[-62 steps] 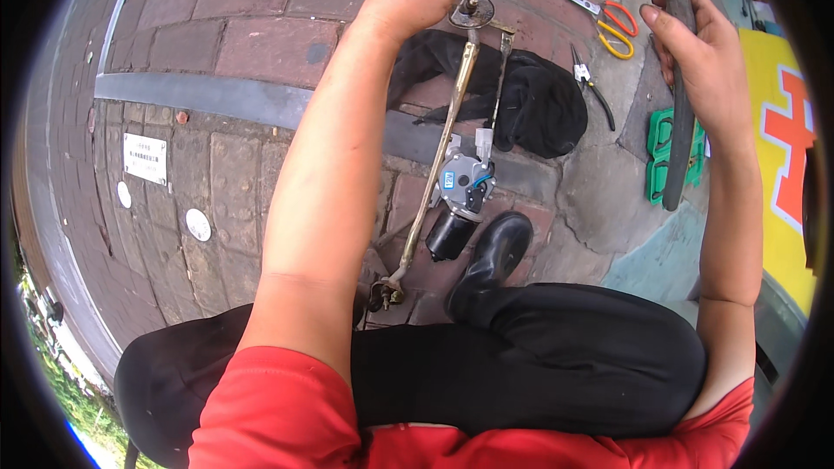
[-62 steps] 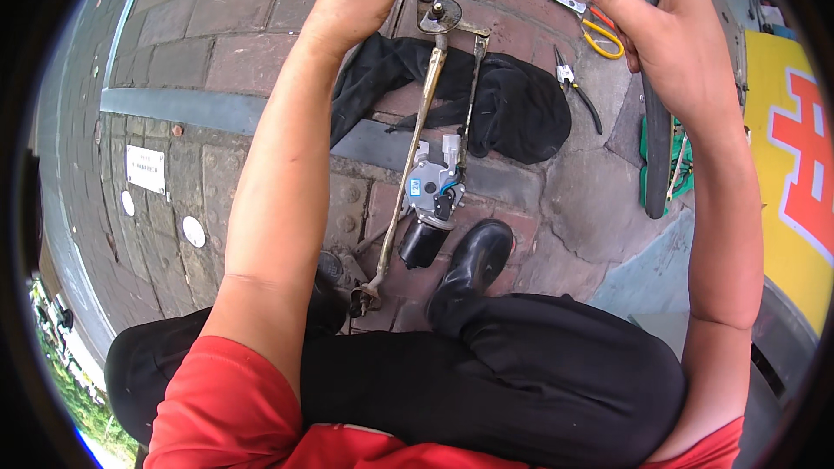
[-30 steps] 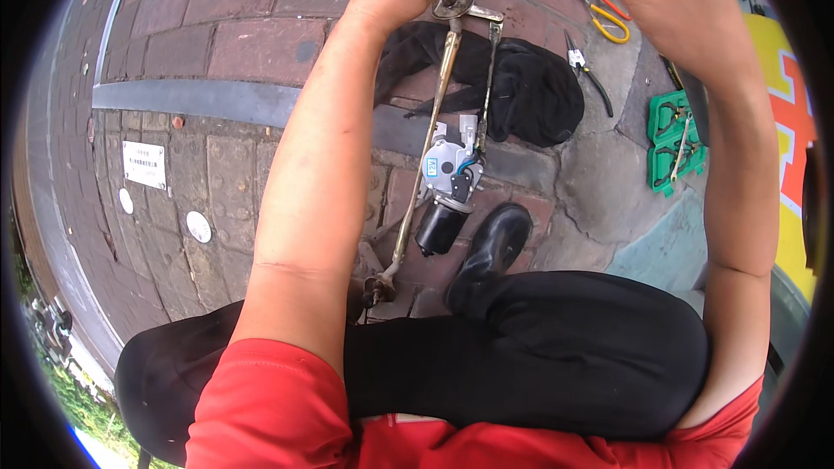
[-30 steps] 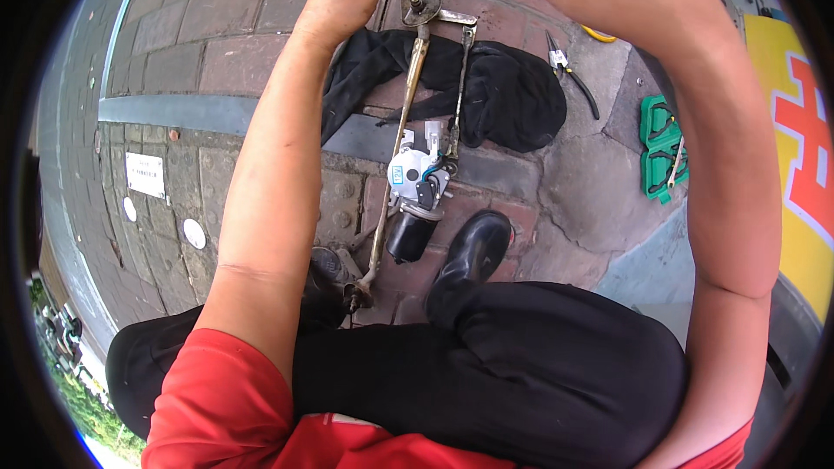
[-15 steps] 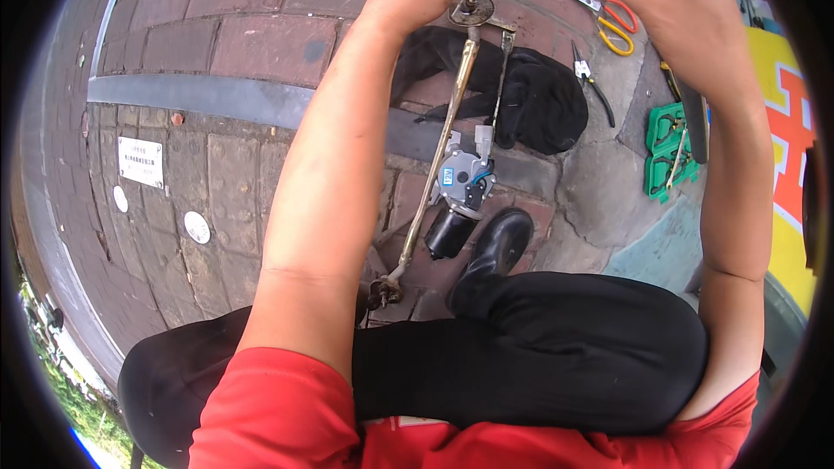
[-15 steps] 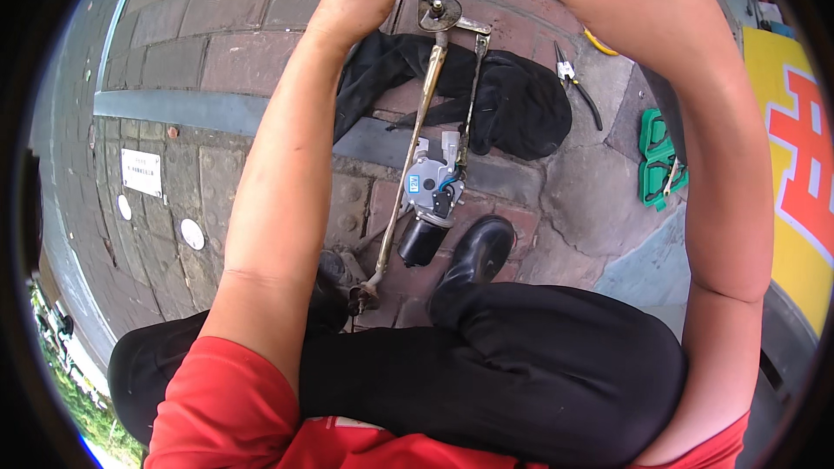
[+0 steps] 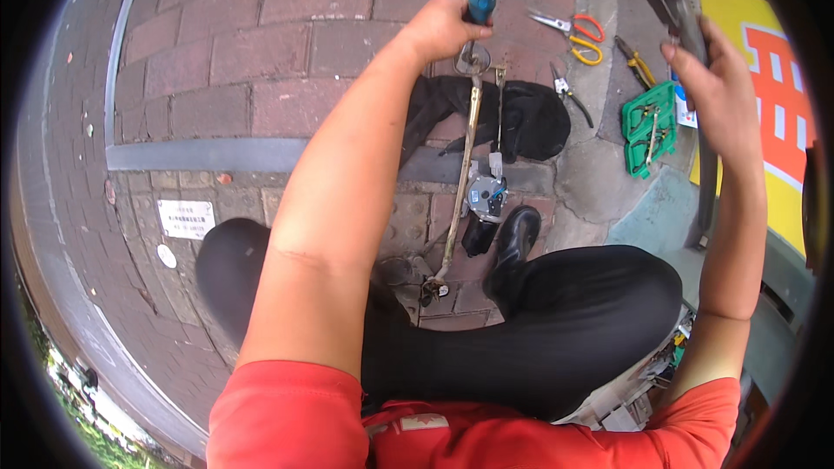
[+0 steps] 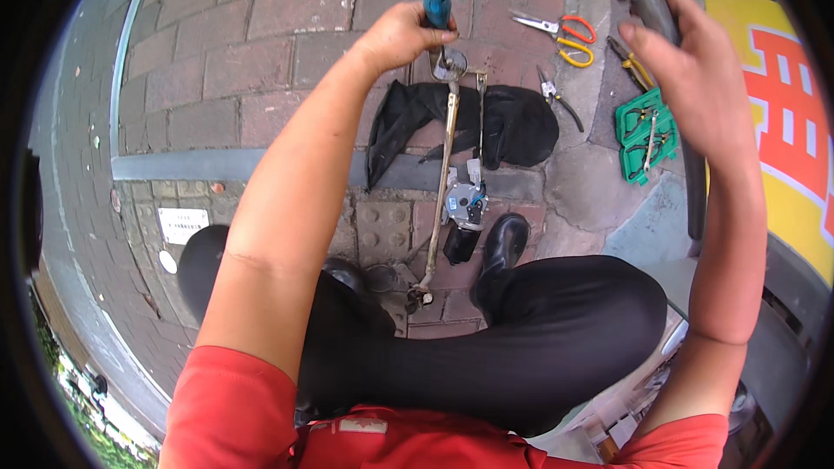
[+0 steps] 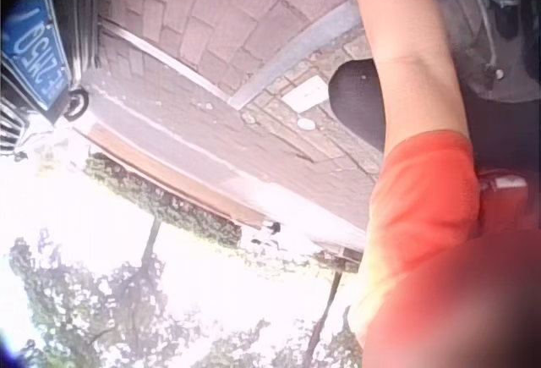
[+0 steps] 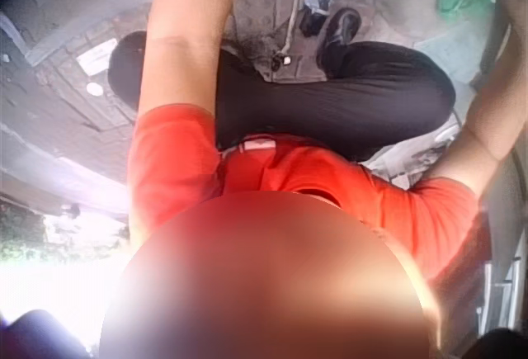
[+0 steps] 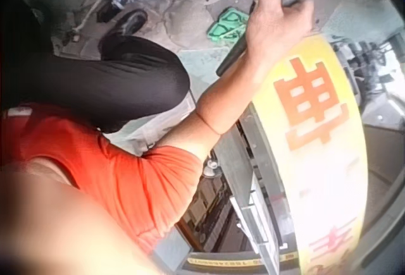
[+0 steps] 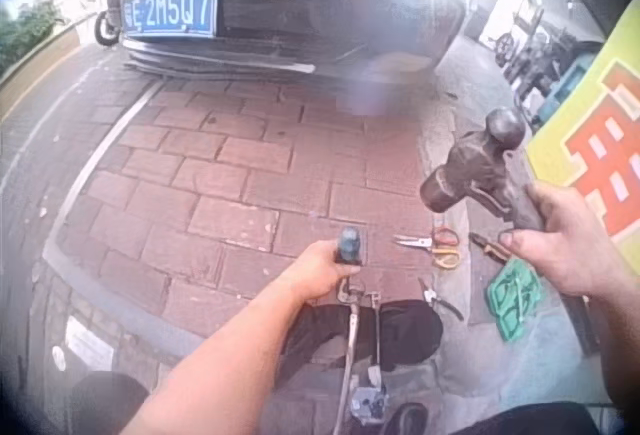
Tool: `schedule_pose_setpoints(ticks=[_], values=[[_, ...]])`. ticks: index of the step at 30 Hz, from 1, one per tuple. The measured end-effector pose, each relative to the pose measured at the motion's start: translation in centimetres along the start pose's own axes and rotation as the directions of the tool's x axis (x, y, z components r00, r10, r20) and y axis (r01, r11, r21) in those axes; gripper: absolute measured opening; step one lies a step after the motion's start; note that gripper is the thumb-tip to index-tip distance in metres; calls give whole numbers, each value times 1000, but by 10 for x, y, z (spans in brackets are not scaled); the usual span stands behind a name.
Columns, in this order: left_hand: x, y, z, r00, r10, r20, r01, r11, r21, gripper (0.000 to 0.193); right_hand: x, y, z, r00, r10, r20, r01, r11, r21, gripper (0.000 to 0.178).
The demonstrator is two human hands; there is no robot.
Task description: The person sits on the ground and uses a hammer and screwdriver to disassemble and reassemble a mechanical part. They repeatedly strike the part with the hammer and adjust components with the screwdriver.
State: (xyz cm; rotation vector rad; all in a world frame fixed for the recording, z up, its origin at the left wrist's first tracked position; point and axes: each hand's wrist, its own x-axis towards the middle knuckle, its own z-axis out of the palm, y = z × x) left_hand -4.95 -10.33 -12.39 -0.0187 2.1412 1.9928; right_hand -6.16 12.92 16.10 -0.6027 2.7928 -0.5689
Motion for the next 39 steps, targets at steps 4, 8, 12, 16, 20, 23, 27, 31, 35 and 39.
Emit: schedule_pose_setpoints(ticks=[4,8,12,16,20,23,27,31,35,39], values=[[1,-8,1,999,-25,-38,24,999,-34,26,-54,-42,-43,940,304,-151,-311,950,-19,38],[-1,-18,6,1000,-15,-10,15,1000,-22,28,-84,-39,-75,885,411,-219,-387,911,146,33],[0,-12,0,999,-31,21,31,999,-10,28,-59,-9,-62,886,410,-217,-378,909,177,29],[-7,0,-12,993,-91,78,99,990,-102,23,-12,11,-5,898,426,-110,-358,853,380,28],[-19,8,-26,995,-83,51,91,978,-189,18,12,33,58,887,456,-72,-342,753,561,30],[-16,16,-31,996,-44,75,58,980,-193,18,14,56,81,863,505,30,-424,691,585,31],[2,32,-29,986,-54,157,61,998,-36,18,13,78,86,864,498,79,-446,682,580,31],[15,40,-20,972,-97,214,79,993,90,17,11,81,84,849,526,54,-429,625,652,30],[19,38,-16,962,-99,255,54,982,179,16,5,80,80,841,541,21,-408,609,680,31],[16,40,-17,968,-57,243,26,991,128,16,-1,82,77,846,533,22,-399,605,689,32]])
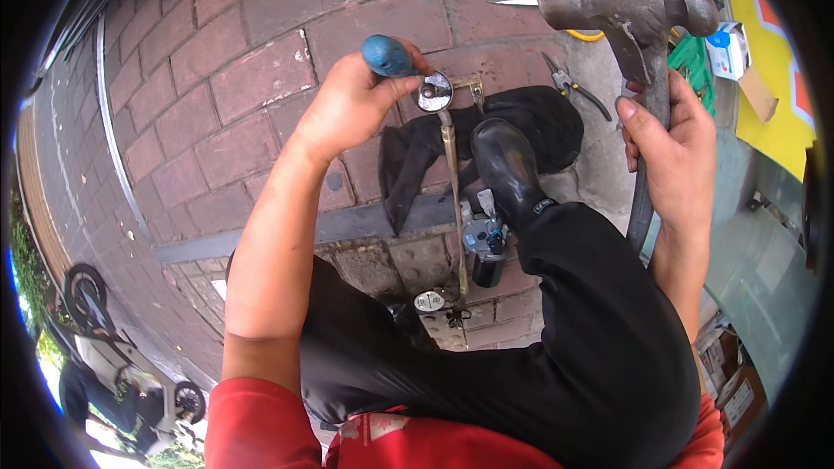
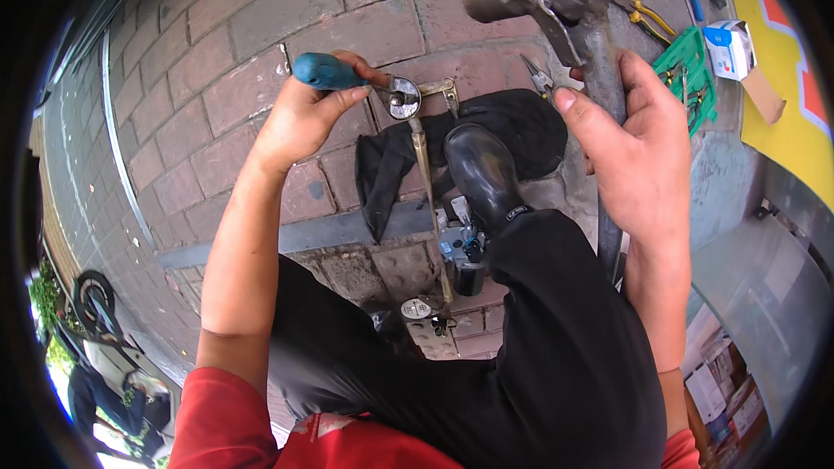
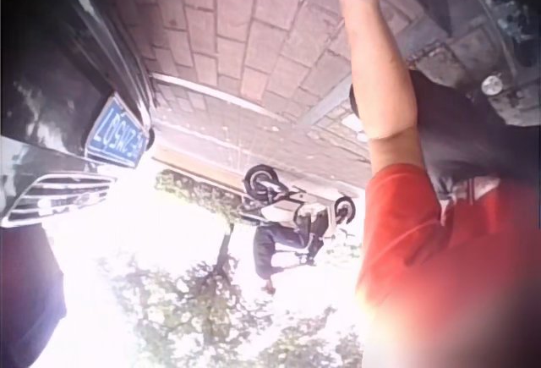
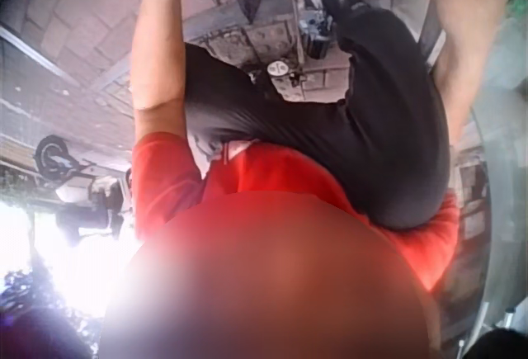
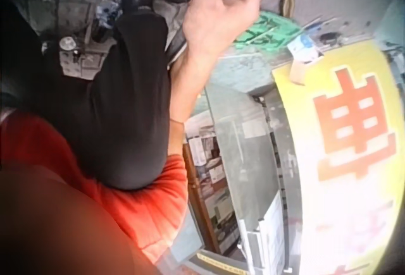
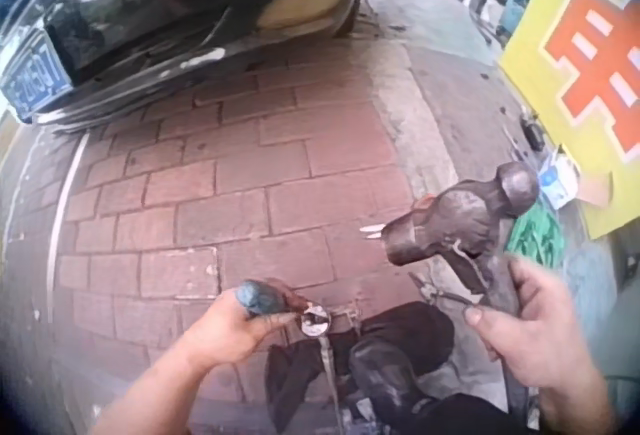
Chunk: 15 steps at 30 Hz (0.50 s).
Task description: The person sits on the ground and uses a hammer and screwdriver to disassemble and reassemble a mechanical part. They repeatedly strike the part with the hammer and adjust components with the screwdriver.
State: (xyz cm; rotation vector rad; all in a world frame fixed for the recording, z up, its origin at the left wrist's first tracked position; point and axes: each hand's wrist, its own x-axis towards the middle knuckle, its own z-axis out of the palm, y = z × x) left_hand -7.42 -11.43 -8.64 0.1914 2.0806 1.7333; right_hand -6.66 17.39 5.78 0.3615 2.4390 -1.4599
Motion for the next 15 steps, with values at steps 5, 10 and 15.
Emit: schedule_pose_setpoints(ticks=[5,10,15], values=[[2,3,2,1000,4,10,-4,1000,30,17,-4,3,2,994,-110,20,109,992,70,31],[3,3,7,999,22,39,-25,996,80,16,-9,-5,3,979,-196,48,197,980,-19,33],[1,6,8,999,9,31,-12,996,91,16,-10,-13,4,958,-265,113,280,947,-154,45]])
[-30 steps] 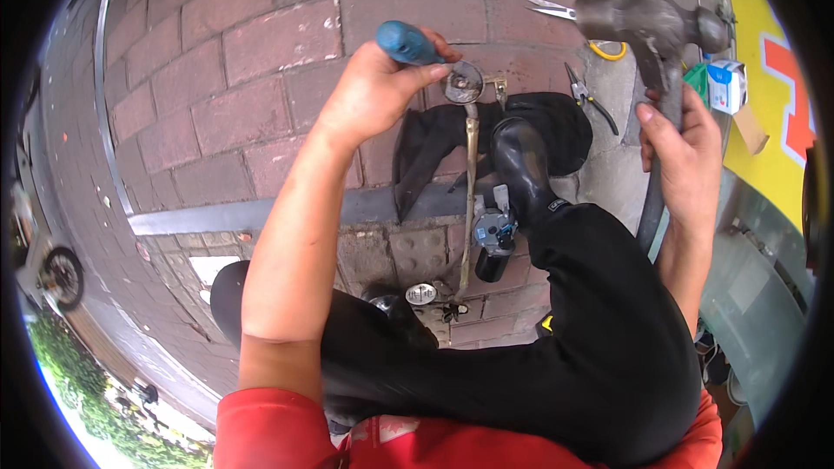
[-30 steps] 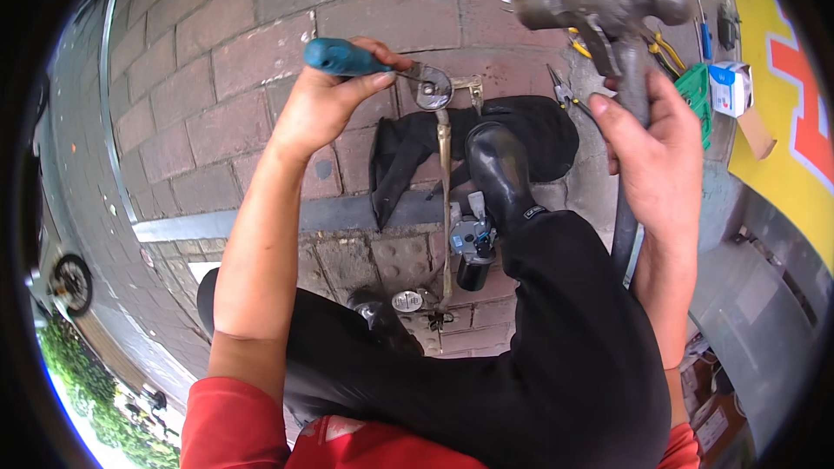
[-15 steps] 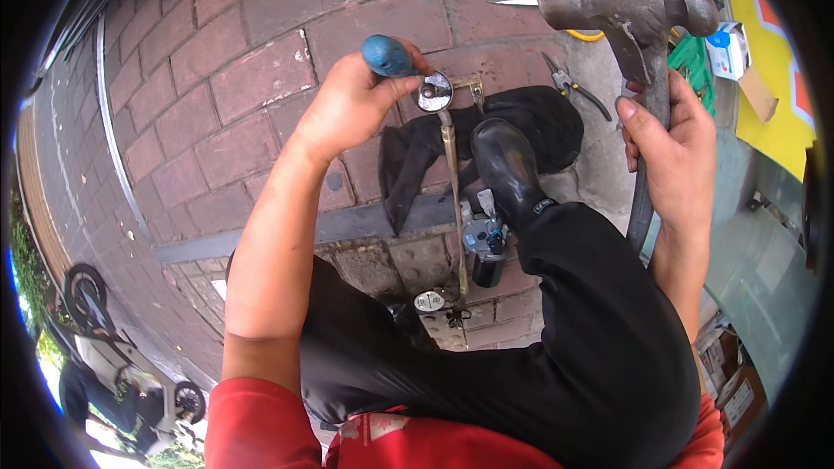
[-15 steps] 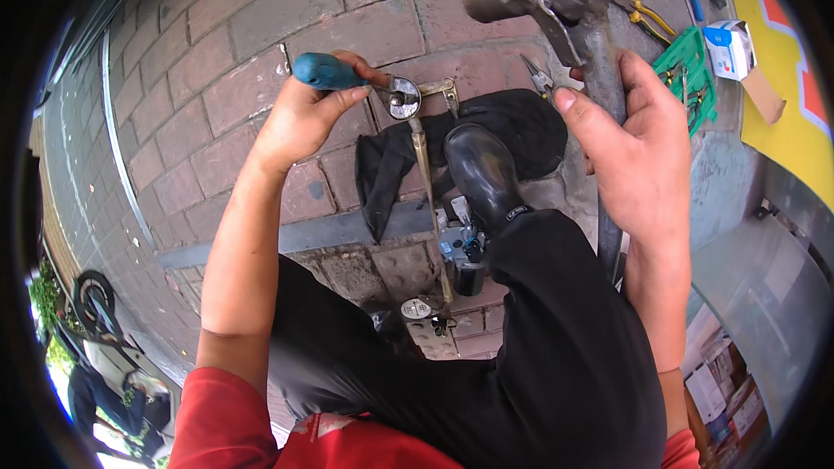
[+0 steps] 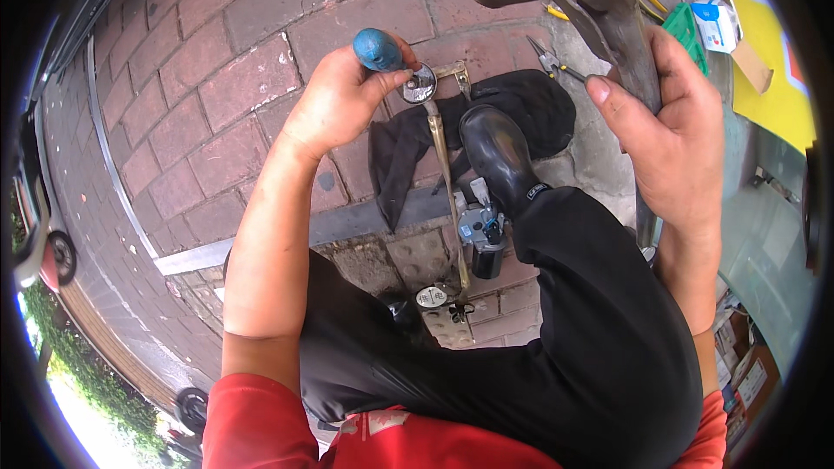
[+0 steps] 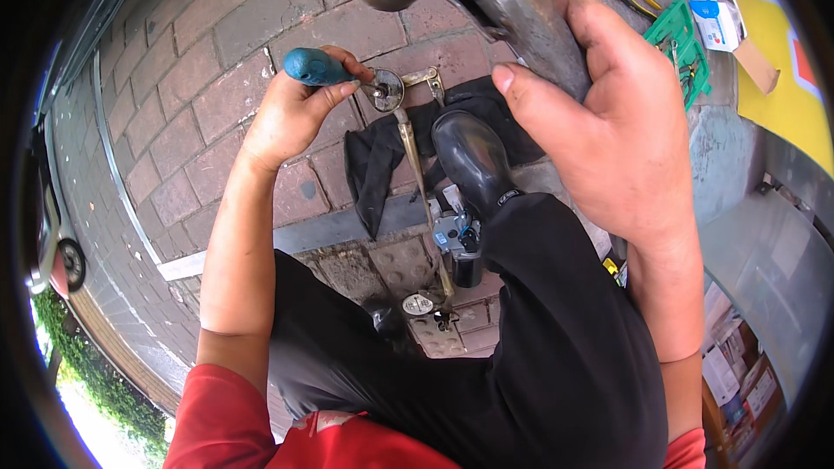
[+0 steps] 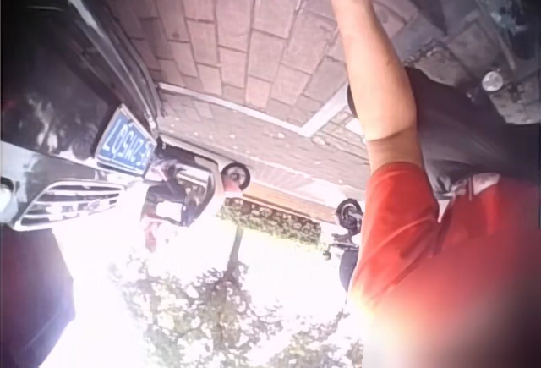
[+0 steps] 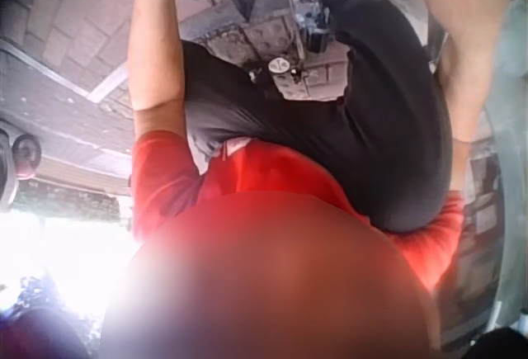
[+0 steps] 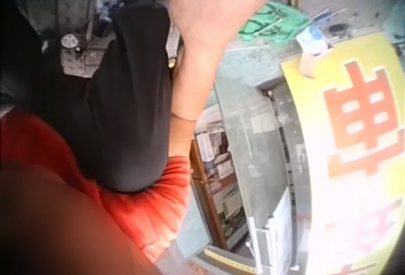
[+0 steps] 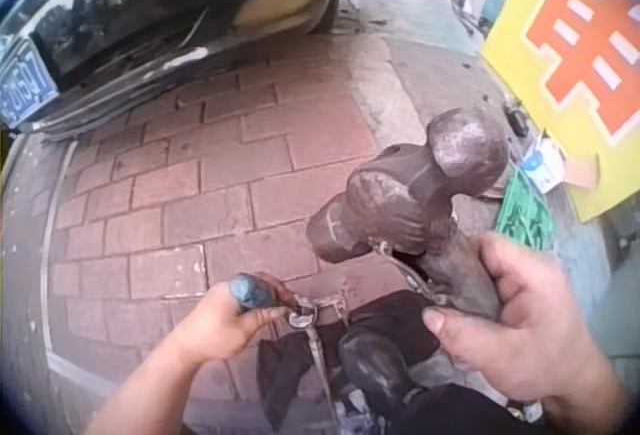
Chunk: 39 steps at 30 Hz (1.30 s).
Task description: The person sits on the ground and uses a hammer and screwdriver to disassemble and reassemble a mechanical part. They repeatedly strike the part with the hammer and adjust components with the screwdriver.
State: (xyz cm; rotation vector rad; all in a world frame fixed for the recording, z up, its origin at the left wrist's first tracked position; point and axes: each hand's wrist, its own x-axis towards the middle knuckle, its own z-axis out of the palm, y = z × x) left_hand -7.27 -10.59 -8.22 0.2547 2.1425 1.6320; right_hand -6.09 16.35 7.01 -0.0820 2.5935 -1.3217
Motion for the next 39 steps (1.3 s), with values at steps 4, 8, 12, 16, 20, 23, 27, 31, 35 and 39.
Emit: schedule_pose_setpoints(ticks=[4,8,12,16,20,23,27,31,35,39], values=[[0,4,0,1000,18,5,-18,999,40,18,-2,-7,3,1000,-12,13,11,999,52,44],[0,7,3,998,43,34,-48,985,167,17,0,-21,4,997,-72,41,74,996,-52,42],[3,6,4,988,148,52,-155,968,197,18,9,-26,12,918,-388,81,391,849,-356,43],[1,2,7,990,138,14,-137,967,216,17,18,-17,20,869,-411,275,494,704,-510,43],[4,-2,4,994,106,4,-106,986,128,17,19,-12,20,847,-514,135,520,747,-415,39],[5,-4,2,997,81,14,-82,984,161,16,25,-8,24,855,-474,210,517,751,-411,37],[0,-2,2,996,39,-86,-43,998,-52,16,24,-3,24,949,-282,139,312,903,-295,33],[-17,5,12,964,9,-265,-84,958,-273,21,8,4,14,994,-112,-2,111,988,104,33],[-31,11,53,927,258,-273,-215,960,178,25,6,13,6,990,-28,-136,52,983,176,37],[-28,9,103,856,506,-110,-382,761,525,37,0,16,-1,982,78,-170,-59,991,117,36]])
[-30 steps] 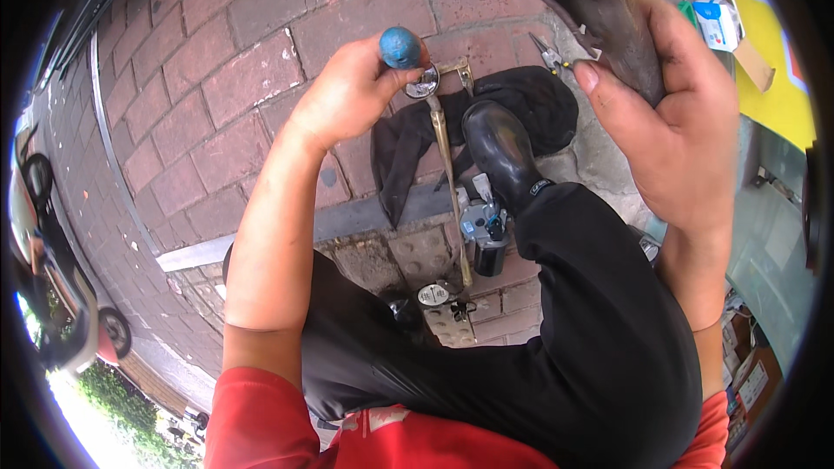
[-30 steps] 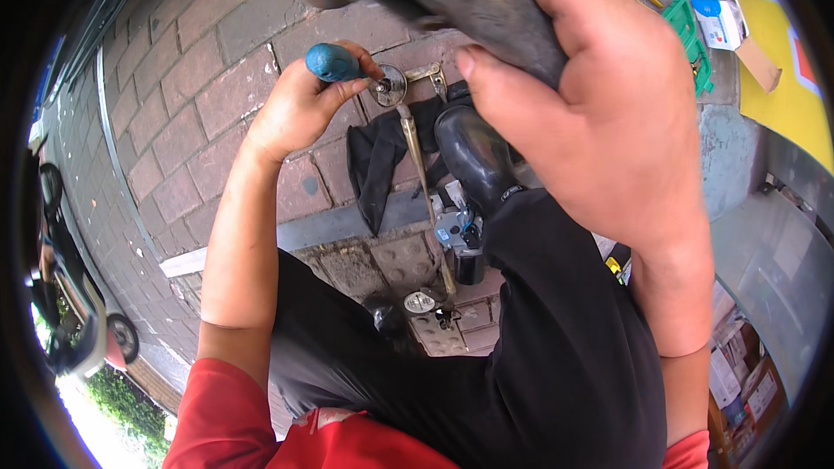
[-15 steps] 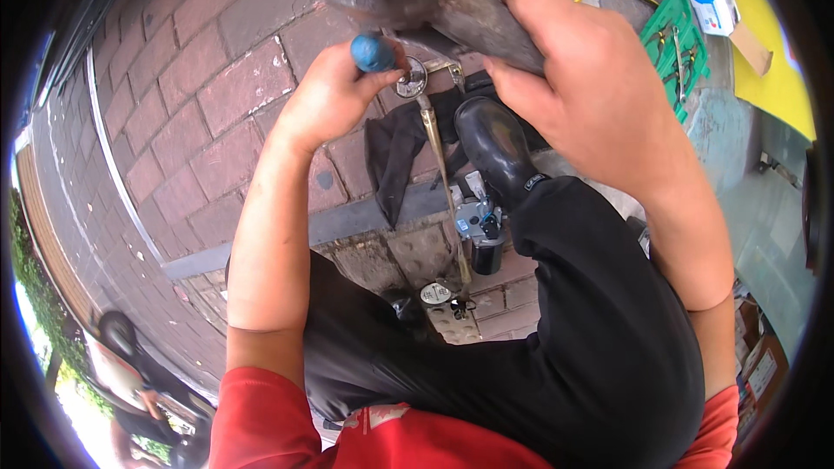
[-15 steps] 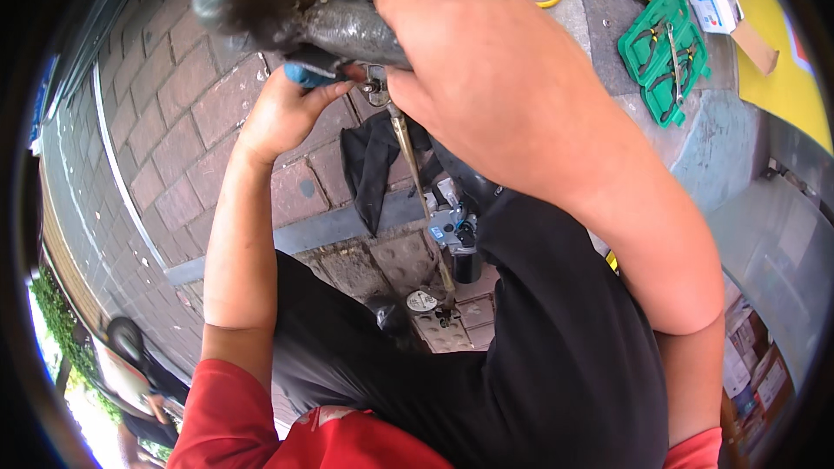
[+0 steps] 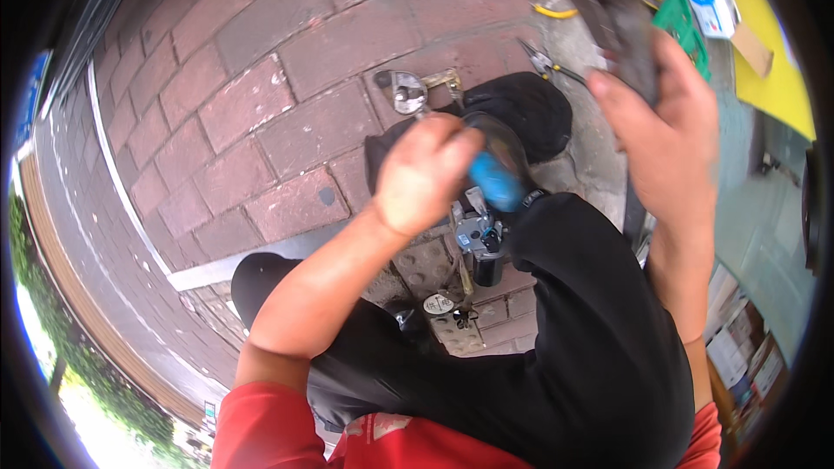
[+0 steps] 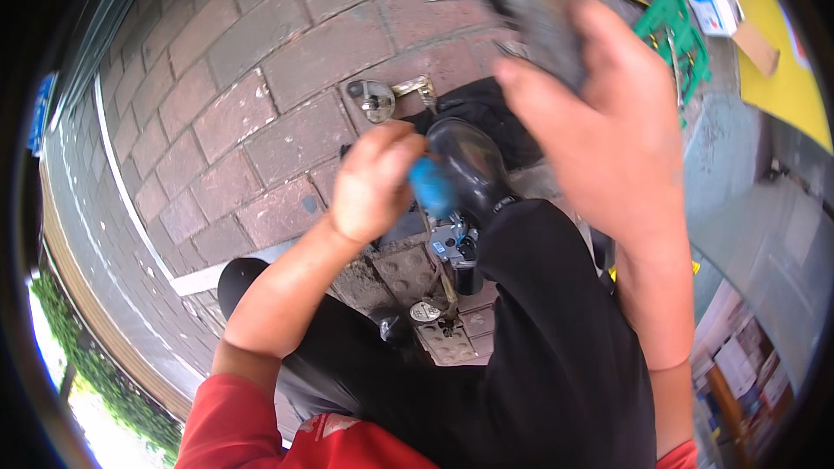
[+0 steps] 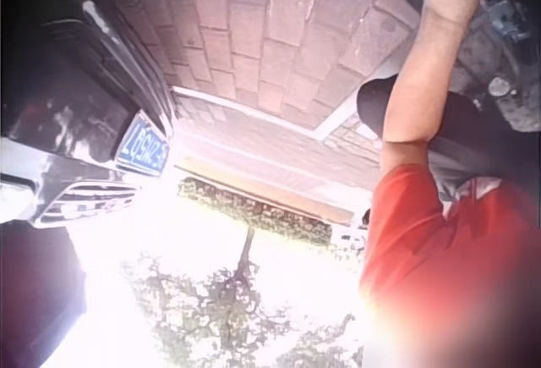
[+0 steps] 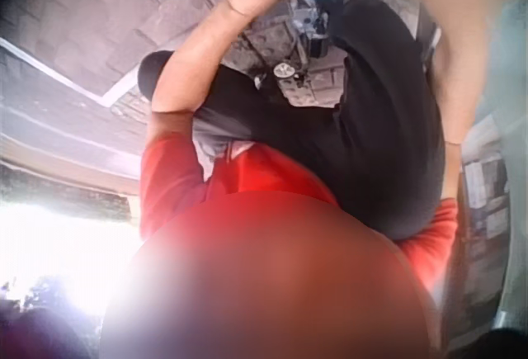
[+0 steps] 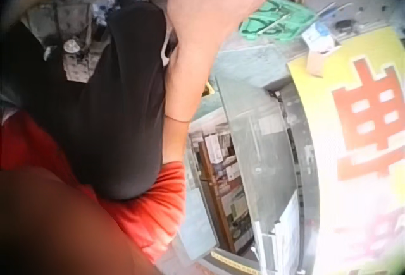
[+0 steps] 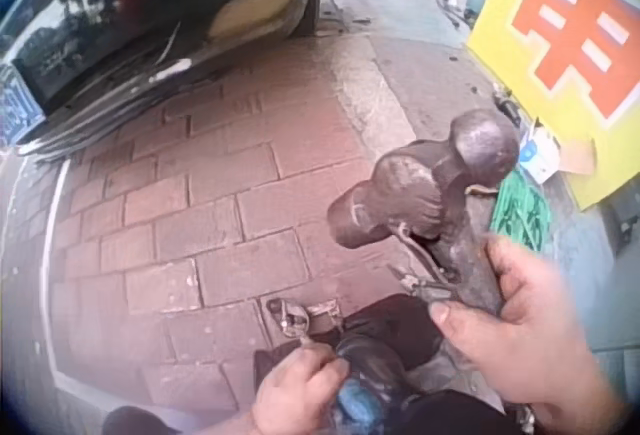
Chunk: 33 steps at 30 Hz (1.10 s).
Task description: The person sits on the ground and uses a hammer and screwdriver to disassemble and reassemble a mechanical part. They repeatedly strike the part with the hammer and adjust components with the screwdriver.
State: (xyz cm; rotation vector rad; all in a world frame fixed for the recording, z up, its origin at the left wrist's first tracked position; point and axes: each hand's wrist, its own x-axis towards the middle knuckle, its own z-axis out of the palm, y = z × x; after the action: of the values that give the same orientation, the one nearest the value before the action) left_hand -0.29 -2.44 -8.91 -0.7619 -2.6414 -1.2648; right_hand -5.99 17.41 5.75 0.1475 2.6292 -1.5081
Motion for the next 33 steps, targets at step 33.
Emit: schedule_pose_setpoints(ticks=[33], values=[[17,-10,23,982,-175,-74,176,984,19,30,-33,9,-26,978,207,-1,-207,978,19,42]])
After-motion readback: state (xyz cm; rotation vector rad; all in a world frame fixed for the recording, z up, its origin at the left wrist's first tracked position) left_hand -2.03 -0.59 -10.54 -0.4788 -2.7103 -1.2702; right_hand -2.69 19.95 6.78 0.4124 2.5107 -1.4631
